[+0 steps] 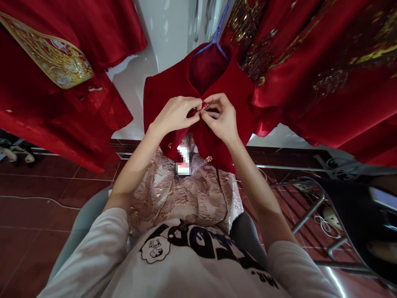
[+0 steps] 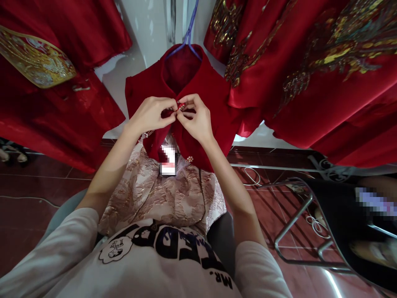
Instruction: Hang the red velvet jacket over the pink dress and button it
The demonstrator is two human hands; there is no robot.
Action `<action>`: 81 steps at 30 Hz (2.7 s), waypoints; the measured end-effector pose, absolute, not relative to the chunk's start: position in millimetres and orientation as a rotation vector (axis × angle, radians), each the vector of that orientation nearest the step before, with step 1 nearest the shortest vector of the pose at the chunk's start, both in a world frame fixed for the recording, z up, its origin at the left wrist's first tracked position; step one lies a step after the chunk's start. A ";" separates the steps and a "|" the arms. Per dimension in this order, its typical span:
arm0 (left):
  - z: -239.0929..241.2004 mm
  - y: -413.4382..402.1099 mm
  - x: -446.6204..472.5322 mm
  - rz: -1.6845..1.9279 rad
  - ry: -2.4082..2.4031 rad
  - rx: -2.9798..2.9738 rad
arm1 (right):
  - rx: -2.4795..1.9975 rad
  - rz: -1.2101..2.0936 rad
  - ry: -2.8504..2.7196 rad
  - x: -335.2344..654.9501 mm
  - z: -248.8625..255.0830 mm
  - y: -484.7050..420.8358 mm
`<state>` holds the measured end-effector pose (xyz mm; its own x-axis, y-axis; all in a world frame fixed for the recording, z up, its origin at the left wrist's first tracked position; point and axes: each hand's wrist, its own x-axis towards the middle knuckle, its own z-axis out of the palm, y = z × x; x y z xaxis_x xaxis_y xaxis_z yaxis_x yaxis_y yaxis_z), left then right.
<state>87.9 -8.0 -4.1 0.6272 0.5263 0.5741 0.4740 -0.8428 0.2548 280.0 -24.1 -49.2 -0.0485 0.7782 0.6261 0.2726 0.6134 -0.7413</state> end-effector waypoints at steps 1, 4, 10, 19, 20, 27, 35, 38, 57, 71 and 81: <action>-5.4 -8.2 89.3 1.034 0.845 2.720 | -0.894 0.507 -1.603 279.1 -51.7 -22.9; -12.7 -7.0 94.0 1.119 0.828 2.544 | -0.920 0.508 -1.548 276.9 -64.9 -25.0; -40.2 5.2 96.7 1.173 0.866 2.088 | -1.032 0.714 -1.463 287.7 -109.7 -48.9; -70.5 12.6 88.5 0.515 0.807 1.942 | -1.188 0.495 -1.574 288.1 -120.8 -62.4; -71.2 10.8 87.9 0.493 0.813 1.949 | -1.234 0.410 -1.588 284.4 -121.5 -64.1; -72.2 6.9 70.7 0.552 0.764 1.989 | -1.426 0.552 -1.427 284.2 -117.1 -58.3; -62.2 -4.1 71.2 0.621 0.788 2.025 | -0.984 1.178 -1.327 302.0 -87.0 -68.7; -54.8 -12.8 74.1 0.485 0.687 2.060 | -0.960 1.127 -1.411 295.4 -83.9 -74.3; -28.7 -37.9 69.7 0.651 0.740 1.896 | -1.083 0.629 -1.496 261.4 -79.0 -96.9; -57.1 0.7 20.7 1.023 1.332 1.964 | -0.924 0.753 -1.674 264.3 -67.3 -108.7; -52.6 -2.9 26.8 1.029 1.193 1.863 | -0.868 1.035 -1.516 240.1 -84.4 -34.8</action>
